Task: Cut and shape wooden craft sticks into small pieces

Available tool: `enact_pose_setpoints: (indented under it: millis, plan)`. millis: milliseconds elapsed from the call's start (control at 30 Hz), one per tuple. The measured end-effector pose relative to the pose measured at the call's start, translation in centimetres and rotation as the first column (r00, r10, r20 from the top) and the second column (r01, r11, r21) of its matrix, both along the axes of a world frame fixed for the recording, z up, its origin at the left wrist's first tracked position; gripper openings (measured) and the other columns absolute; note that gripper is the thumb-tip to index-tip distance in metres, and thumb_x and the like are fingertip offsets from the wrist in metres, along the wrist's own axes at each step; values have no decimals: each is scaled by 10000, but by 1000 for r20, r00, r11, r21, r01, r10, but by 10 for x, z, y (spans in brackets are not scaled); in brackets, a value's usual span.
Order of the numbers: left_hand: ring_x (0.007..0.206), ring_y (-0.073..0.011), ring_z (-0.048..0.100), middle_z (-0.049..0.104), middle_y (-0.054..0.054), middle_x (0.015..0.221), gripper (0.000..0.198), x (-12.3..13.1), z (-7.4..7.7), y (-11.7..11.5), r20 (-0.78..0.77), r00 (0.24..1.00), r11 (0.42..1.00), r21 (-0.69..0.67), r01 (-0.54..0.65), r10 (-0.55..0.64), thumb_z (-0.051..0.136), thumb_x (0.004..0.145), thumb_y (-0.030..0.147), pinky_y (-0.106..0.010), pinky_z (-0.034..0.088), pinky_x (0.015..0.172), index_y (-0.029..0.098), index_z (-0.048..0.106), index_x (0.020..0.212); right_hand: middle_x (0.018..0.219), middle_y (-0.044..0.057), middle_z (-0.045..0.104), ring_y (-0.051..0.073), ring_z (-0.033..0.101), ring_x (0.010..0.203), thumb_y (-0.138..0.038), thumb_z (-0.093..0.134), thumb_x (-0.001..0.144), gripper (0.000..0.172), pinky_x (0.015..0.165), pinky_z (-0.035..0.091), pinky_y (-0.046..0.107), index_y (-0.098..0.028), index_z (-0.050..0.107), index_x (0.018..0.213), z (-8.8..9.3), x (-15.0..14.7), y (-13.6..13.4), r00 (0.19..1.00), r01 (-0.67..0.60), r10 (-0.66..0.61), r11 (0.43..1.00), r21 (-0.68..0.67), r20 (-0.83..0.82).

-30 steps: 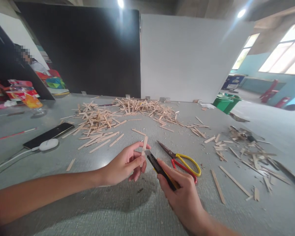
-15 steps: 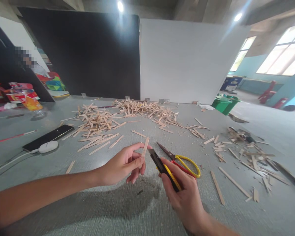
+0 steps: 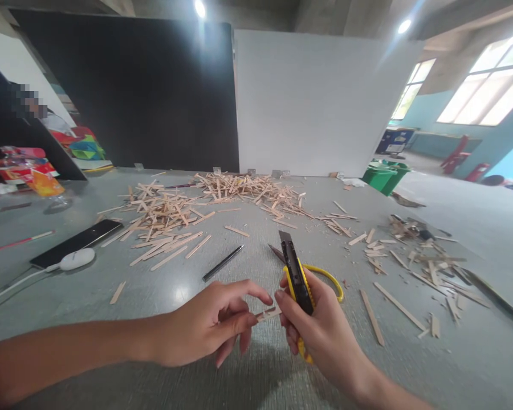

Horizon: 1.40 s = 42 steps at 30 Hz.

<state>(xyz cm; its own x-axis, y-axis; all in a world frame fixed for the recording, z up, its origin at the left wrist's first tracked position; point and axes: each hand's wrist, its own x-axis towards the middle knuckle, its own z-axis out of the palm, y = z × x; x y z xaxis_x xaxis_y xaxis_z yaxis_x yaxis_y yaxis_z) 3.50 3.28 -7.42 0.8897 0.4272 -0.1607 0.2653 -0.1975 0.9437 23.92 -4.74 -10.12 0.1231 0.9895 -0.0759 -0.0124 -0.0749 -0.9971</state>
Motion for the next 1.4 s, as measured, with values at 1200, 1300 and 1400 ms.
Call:
enact_pose_setpoints:
  millis: [1200, 1300, 1400]
  plan:
    - [581, -112, 588, 649, -3, 777, 210, -3, 3, -3, 24, 998, 985, 167, -54, 50, 356, 1104, 392, -217, 436, 534, 227, 419, 991, 574, -58, 572, 90, 521, 407, -576, 718, 895, 400, 350, 439, 167, -204, 587, 967, -4, -9, -7, 976, 132, -155, 980, 151, 152]
    - [587, -110, 626, 666, -29, 864, 324, -1, 1, 1, 88, 980, 983, -49, -176, 180, 387, 1090, 517, -210, 456, 505, 214, 444, 988, 547, -55, 570, 96, 519, 399, -544, 724, 896, 359, 343, 438, 171, -212, 593, 929, -2, -8, -7, 968, 150, -184, 969, 195, 170]
    - [495, -113, 613, 672, -36, 806, 359, 3, -1, 8, 32, 986, 954, -259, -151, 165, 344, 1099, 508, -215, 467, 446, 187, 497, 1048, 541, -59, 560, 105, 526, 405, -503, 734, 901, 308, 343, 439, 177, -227, 603, 944, -6, -5, -6, 954, 194, -239, 953, 234, 181]
